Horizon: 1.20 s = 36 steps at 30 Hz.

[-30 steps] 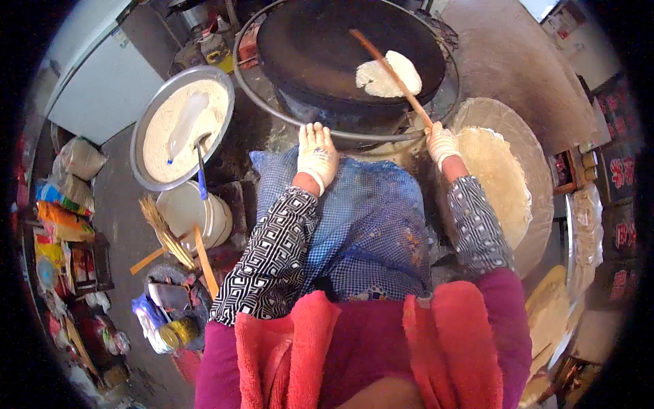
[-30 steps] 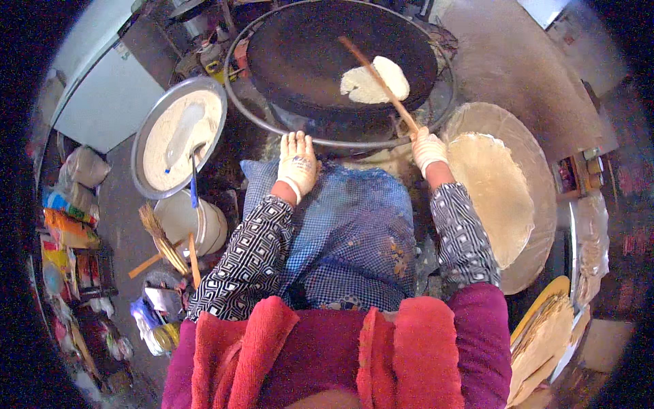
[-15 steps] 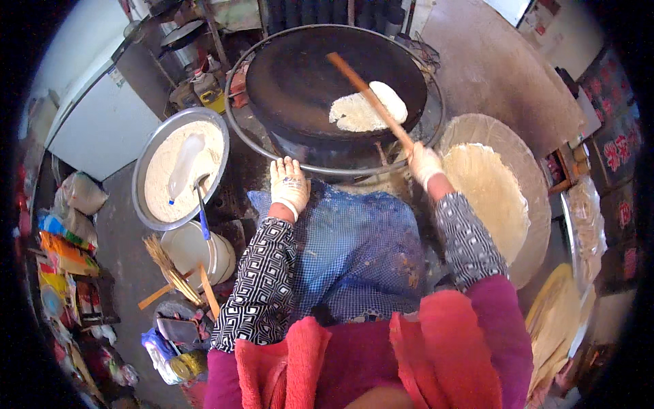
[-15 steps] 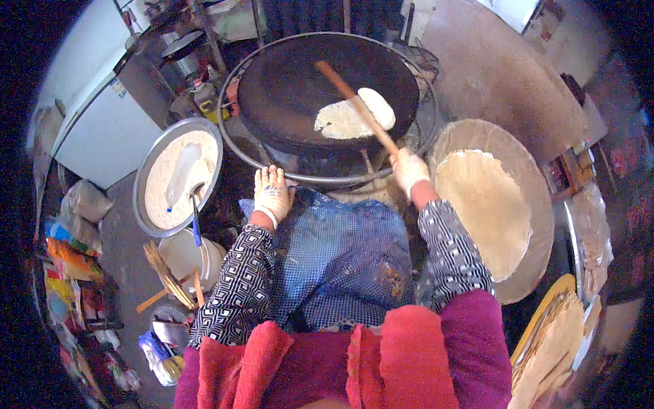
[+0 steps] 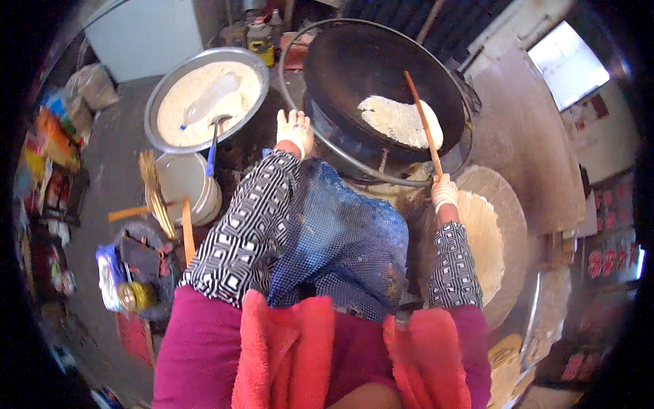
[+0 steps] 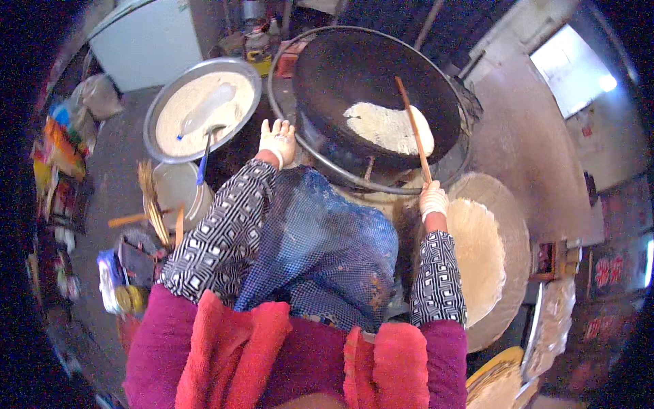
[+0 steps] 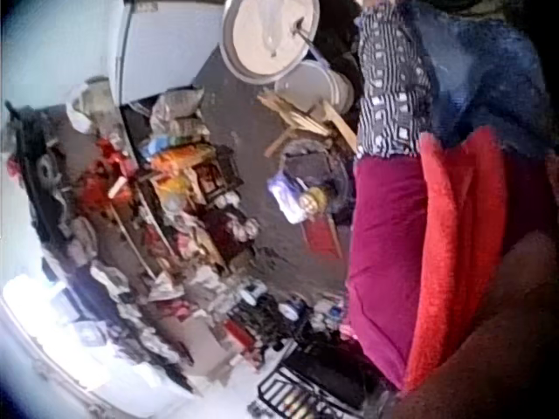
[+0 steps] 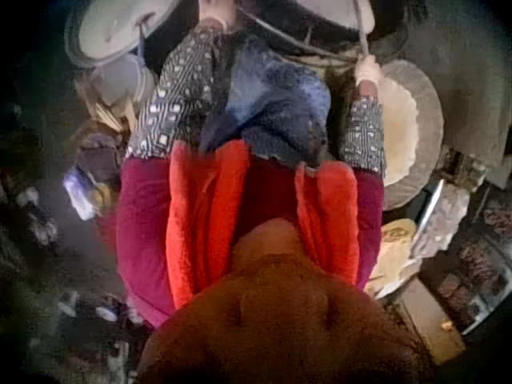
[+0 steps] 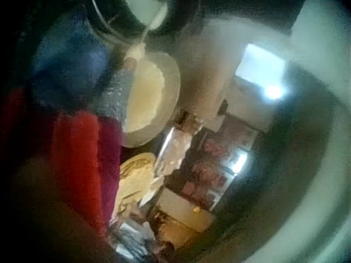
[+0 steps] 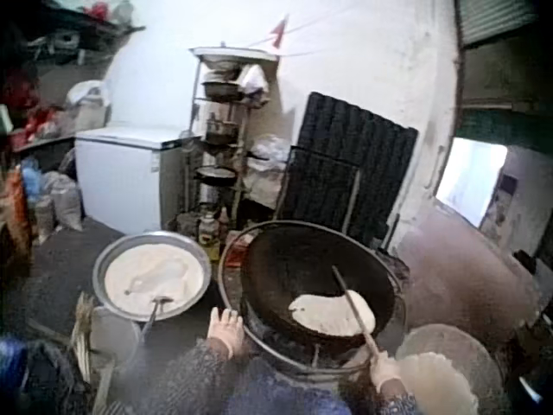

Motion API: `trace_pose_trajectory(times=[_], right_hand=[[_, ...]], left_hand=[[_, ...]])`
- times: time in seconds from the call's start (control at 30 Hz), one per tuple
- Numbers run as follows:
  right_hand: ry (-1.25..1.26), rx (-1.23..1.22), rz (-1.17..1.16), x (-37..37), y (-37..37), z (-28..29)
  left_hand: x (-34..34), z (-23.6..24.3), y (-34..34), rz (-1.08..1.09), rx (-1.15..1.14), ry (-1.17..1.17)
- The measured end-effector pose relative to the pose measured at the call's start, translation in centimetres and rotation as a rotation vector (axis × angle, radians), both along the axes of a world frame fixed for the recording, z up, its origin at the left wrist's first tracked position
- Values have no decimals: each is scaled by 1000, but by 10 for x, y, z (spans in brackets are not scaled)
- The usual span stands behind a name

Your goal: The person cleans a large griddle using a blue scraper and a cloth, then pours batter from a bowl onto the griddle and spreads it into a thin layer using a long wooden stick.

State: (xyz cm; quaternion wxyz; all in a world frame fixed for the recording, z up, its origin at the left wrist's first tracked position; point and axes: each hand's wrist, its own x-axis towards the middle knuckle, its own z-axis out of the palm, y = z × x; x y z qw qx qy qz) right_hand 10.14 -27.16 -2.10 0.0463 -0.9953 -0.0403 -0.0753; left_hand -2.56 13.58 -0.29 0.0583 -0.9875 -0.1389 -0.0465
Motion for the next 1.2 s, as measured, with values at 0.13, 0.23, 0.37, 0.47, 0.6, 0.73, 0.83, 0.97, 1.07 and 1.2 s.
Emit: trace_pose_trajectory(times=[0.13,0.23,0.37,0.47,0.6,0.73,0.83,0.97,1.07,1.2], right_hand=[[31,-73,82,-24,30,20],[56,-45,15,-12,5,1],[16,-13,44,-6,23,25],[58,-121,154,-21,27,13],[23,29,20,5,-3,-2],[-24,1,53,1,16,11],[12,-22,-17,3,5,1],[-3,-20,22,7,8,8],[127,-18,168,-20,24,0],[25,-11,-23,2,0,-5]], left_hand=[[-9,13,-41,-178,-79,-103],[-24,-16,-86,-237,-167,-70],[-23,-29,-82,-163,-26,-22],[-19,-24,-69,-202,-2,-9],[-16,-23,-52,-182,0,-57],[-12,-18,-41,-143,14,28],[-5,-12,-30,-104,-19,37],[-1,-5,-23,-57,-69,79],[5,-14,-1,3,-72,47],[8,3,19,25,-42,65]])
